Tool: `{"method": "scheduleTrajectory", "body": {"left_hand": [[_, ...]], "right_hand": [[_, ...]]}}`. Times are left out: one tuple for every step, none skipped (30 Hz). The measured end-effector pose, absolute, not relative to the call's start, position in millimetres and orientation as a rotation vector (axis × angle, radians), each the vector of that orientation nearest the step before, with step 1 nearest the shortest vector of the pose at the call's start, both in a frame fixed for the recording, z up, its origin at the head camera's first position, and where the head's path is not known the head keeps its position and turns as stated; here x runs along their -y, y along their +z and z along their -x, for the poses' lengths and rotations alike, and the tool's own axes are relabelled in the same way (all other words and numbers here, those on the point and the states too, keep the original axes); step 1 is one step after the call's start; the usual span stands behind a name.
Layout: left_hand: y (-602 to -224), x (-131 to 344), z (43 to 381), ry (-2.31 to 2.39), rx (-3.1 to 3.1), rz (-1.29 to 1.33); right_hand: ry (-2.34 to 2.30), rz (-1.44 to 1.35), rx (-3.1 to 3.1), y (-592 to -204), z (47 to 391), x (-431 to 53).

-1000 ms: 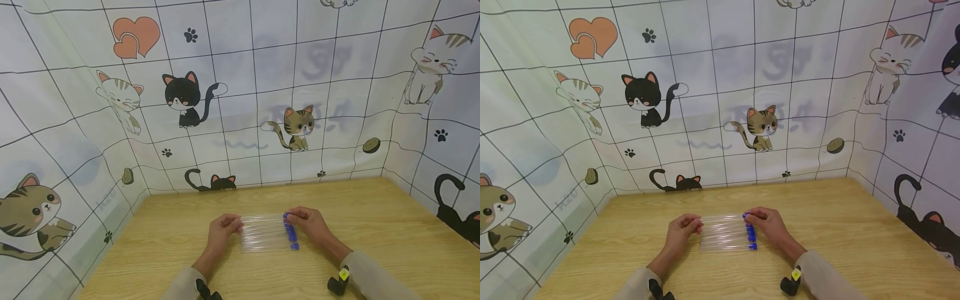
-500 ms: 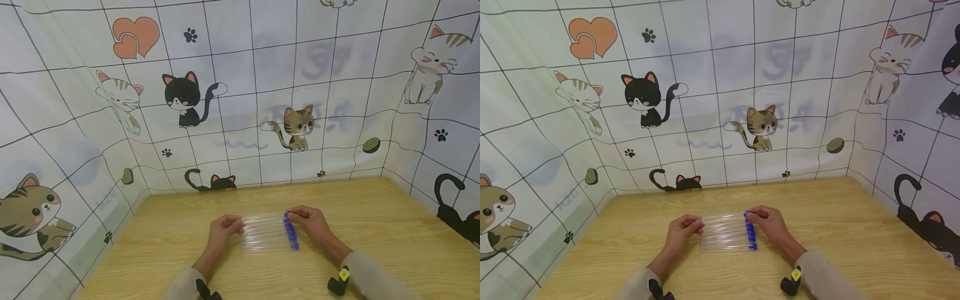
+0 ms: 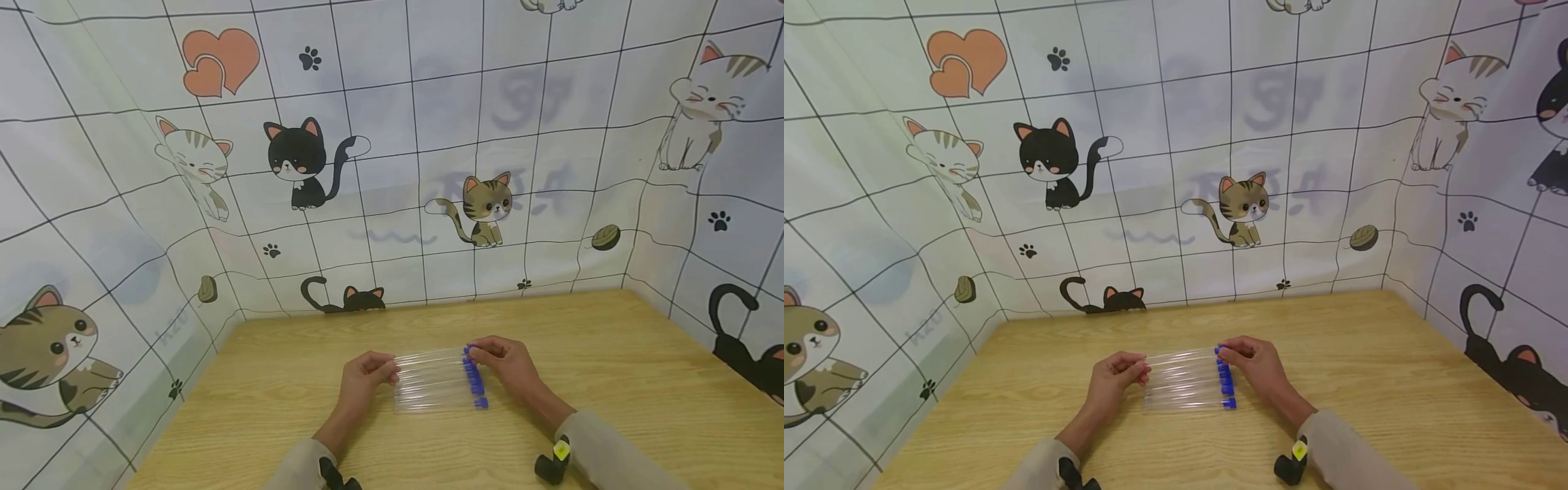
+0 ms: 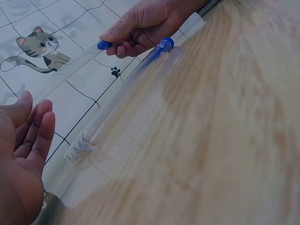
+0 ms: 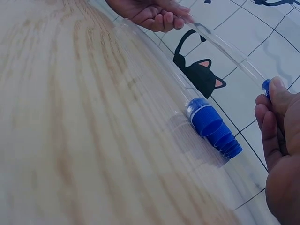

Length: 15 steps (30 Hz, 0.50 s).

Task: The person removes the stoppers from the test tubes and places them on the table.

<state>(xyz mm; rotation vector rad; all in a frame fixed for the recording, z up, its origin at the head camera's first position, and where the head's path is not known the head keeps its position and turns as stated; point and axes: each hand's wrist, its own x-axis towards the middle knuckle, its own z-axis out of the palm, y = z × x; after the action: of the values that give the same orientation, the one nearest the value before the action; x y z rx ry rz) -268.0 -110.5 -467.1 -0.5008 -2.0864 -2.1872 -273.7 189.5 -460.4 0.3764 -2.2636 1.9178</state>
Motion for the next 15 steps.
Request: {"method": "scheduleTrajectory", "body": {"left_hand": [[-467.0,110.6,267.9,-2.184,2.091,0.497],[-466.8,110.6,267.9,-2.186,2.092,0.493],[-466.8,110.5,267.9,-2.187,2.091,0.493],[-466.9,110.5,268.0,-2.187,2.091,0.494],[-466.7,110.5,268.0,-2.186,2.091,0.495],[-466.8,110.4,267.9,-2.185,2.091,0.497],[-466.8,110.4,267.9,-2.187,2.088,0.499],[-466.8,110.4,267.7,-2.188,2.086,0.503],[-467.1,110.3,267.9,-2.182,2.089,0.505],[-467.2,110.3,268.0,-2.18,2.092,0.504],[-467.2,110.3,267.9,-2.179,2.093,0.504],[-467.2,110.3,267.9,-2.177,2.096,0.503],[-467.1,110.3,267.9,-2.176,2.098,0.503],[-467.0,110.3,267.9,-2.173,2.1,0.503],[-467.0,110.3,268.0,-2.173,2.101,0.503]], "right_hand": [[1.912,-0.376,2.265,-460.6,273.9,-189.4],[1.908,-0.376,2.265,-460.7,274.0,-189.4],[1.902,-0.377,2.266,-460.8,274.0,-189.4],[1.898,-0.376,2.265,-460.7,273.9,-189.3],[1.893,-0.374,2.266,-460.5,273.6,-189.1],[1.889,-0.368,2.266,-460.4,273.5,-189.1],[1.886,-0.365,2.266,-460.2,273.2,-188.9],[1.882,-0.362,2.267,-459.9,272.9,-188.7],[1.875,-0.359,2.269,-459.7,272.6,-188.5],[1.87,-0.356,2.271,-459.7,272.6,-188.3],[1.864,-0.356,2.272,-460.0,272.7,-188.2],[1.86,-0.354,2.274,-460.2,272.9,-188.3],[1.853,-0.357,2.277,-460.5,273.0,-188.2],[1.85,-0.356,2.277,-460.7,273.1,-188.2],[1.845,-0.358,2.279,-460.9,273.1,-188.3]]}}
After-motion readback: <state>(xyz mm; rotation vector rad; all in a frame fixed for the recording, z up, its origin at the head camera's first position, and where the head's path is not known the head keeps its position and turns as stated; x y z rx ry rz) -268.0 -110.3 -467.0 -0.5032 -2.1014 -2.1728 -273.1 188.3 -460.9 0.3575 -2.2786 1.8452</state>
